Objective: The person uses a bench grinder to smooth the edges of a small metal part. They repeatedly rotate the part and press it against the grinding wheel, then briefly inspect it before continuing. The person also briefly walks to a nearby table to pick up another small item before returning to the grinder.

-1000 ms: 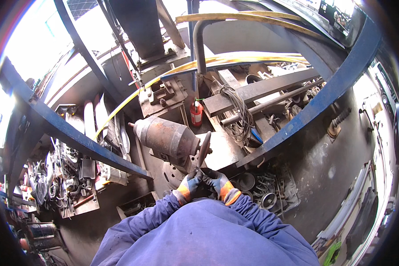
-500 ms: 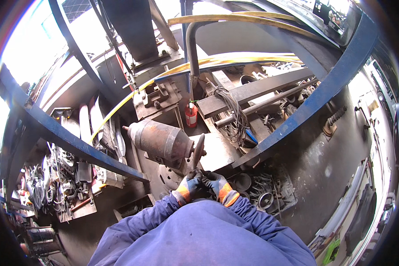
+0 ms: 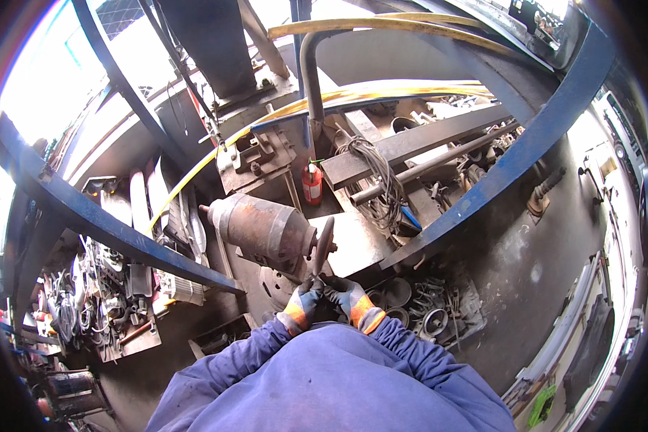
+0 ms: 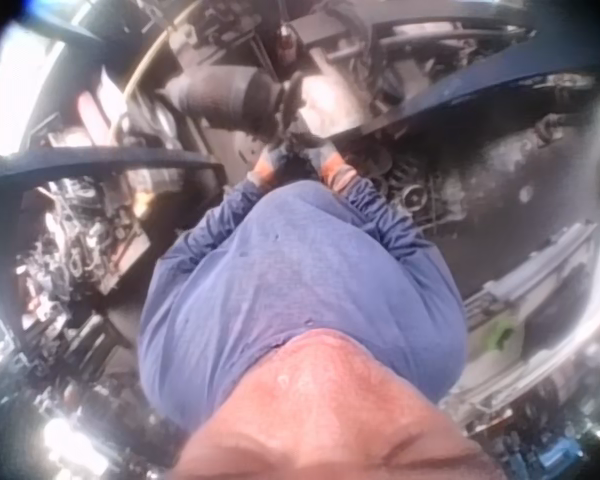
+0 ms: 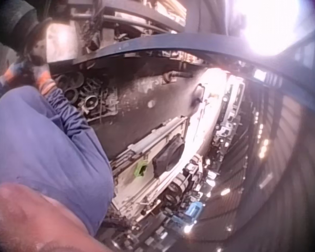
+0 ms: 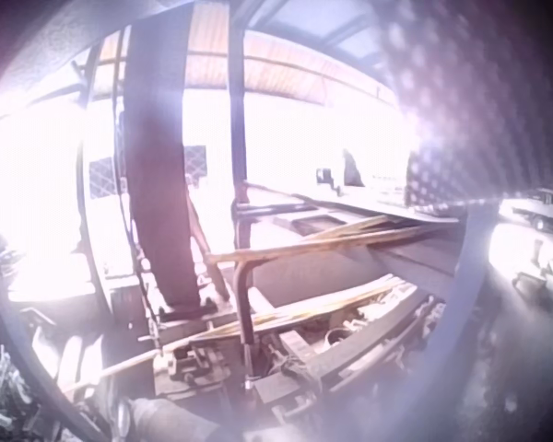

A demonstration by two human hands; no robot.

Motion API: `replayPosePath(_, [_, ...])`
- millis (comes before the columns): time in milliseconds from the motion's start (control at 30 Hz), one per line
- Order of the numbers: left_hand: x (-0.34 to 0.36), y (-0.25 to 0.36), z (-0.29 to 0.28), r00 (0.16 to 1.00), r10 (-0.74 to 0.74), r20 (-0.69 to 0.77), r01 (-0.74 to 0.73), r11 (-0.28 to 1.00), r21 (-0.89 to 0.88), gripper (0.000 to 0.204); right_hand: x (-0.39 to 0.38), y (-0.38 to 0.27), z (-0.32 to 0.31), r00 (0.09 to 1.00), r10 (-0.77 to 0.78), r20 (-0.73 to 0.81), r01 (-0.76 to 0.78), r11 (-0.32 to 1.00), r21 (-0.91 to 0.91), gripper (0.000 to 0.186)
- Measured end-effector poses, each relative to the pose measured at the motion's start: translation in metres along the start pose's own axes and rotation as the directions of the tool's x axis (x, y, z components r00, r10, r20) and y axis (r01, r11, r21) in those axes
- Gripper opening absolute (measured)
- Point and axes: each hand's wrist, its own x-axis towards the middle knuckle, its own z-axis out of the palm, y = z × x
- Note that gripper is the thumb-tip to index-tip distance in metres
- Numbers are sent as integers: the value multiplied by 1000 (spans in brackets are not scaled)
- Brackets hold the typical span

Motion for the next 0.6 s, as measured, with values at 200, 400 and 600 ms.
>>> replayPosePath(200, [-10, -3, -10, 971, 238, -3, -219, 896, 385, 14, -7, -13, 9, 996, 60, 72, -50, 989, -139, 38])
replayPosePath(400, [-32, 4, 22, 872, 463, 159, -433, 581, 689, 17, -7, -3, 3, 984, -53, 168, 77, 987, -138, 38])
replayPosePath(600, [-29, 6, 21, 914, 405, 34, -292, 597, 747, 21, -10, 6, 3, 993, 4, 116, 3, 998, -62, 40])
